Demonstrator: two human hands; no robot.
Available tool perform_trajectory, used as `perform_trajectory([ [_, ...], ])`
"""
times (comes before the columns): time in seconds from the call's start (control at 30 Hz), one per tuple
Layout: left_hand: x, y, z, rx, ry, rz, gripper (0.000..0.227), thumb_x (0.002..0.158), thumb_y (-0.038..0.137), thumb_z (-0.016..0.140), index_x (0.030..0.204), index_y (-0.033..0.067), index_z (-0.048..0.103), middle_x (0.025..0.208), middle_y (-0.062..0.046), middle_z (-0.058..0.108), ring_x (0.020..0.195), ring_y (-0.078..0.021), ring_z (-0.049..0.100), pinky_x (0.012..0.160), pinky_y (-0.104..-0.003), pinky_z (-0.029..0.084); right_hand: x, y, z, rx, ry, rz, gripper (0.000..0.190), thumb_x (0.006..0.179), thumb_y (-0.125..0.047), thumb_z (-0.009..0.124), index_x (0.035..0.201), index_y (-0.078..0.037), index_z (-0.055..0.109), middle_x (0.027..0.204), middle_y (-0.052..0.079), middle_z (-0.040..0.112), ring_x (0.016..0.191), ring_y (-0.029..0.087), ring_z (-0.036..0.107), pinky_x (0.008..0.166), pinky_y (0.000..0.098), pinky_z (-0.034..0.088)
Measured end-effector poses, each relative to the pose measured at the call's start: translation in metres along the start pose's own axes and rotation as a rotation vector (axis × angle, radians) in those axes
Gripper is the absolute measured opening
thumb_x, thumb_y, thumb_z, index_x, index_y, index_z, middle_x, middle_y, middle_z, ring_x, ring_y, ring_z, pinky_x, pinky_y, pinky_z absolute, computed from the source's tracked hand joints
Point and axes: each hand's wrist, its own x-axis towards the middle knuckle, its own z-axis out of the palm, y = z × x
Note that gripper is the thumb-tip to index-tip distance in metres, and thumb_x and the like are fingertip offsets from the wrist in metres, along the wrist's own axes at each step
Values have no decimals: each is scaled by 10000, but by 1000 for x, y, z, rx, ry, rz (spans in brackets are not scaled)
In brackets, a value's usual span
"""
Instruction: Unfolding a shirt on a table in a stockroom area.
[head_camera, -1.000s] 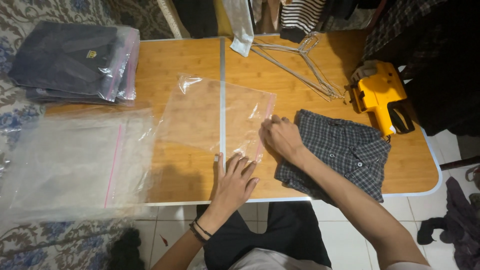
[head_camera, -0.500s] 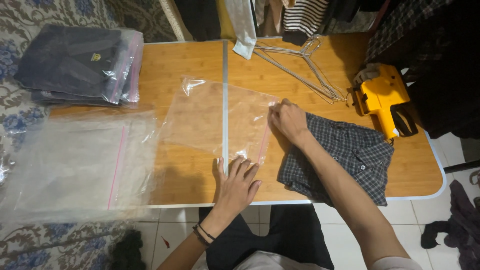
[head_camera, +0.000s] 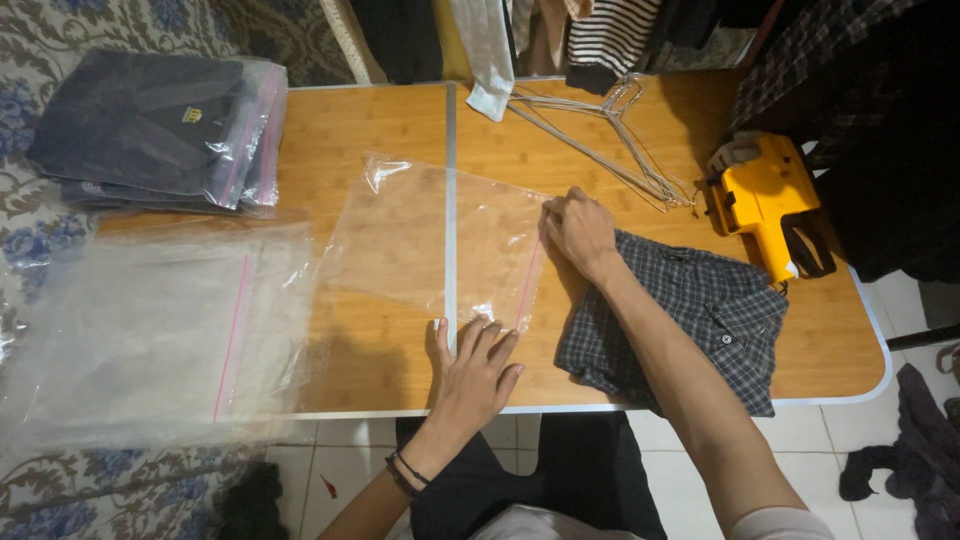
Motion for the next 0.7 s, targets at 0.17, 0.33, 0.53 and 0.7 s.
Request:
perform_trajectory([
  [0.17, 0, 2, -8, 10, 9, -1, 472, 983, 388, 581, 1357, 104, 632, 1335, -98, 569, 1398, -276, 408, 1170, -711, 63, -1, 2, 5, 16, 21, 15, 212, 906, -188, 676, 1050, -85, 793, 1015, 172, 707, 851, 364, 706, 776, 455, 571],
  [0.33, 0, 2, -11, -10, 17, -10, 471, 984, 399, 575, 1354, 113, 626, 1337, -98, 569, 1388, -276, 414, 1146, -707, 91, 4, 2, -2, 155, 13, 94, 219, 916, -213, 652, 1057, -131, 798, 1032, 148, 720, 864, 356, 708, 808, 463, 565],
  [0.53, 0, 3, -12, 25, -6, -25, 465, 988, 416, 558, 1353, 135, 620, 1348, -81, 560, 1388, -265, 406, 1142, -717, 89, 3, 7, 11, 9, 5, -22, 229, 930, -200, 634, 1090, -107, 768, 1041, 142, 705, 923, 355, 699, 809, 459, 570],
  [0.7, -1, 3, -9, 54, -16, -20, 489, 997, 441, 535, 1374, 139, 611, 1367, -81, 552, 1389, -264, 401, 1150, -712, 81, 6, -1, 0, -61, -70, 10, 191, 966, -221, 622, 1032, -113, 765, 1039, 142, 684, 925, 372, 689, 790, 474, 567],
])
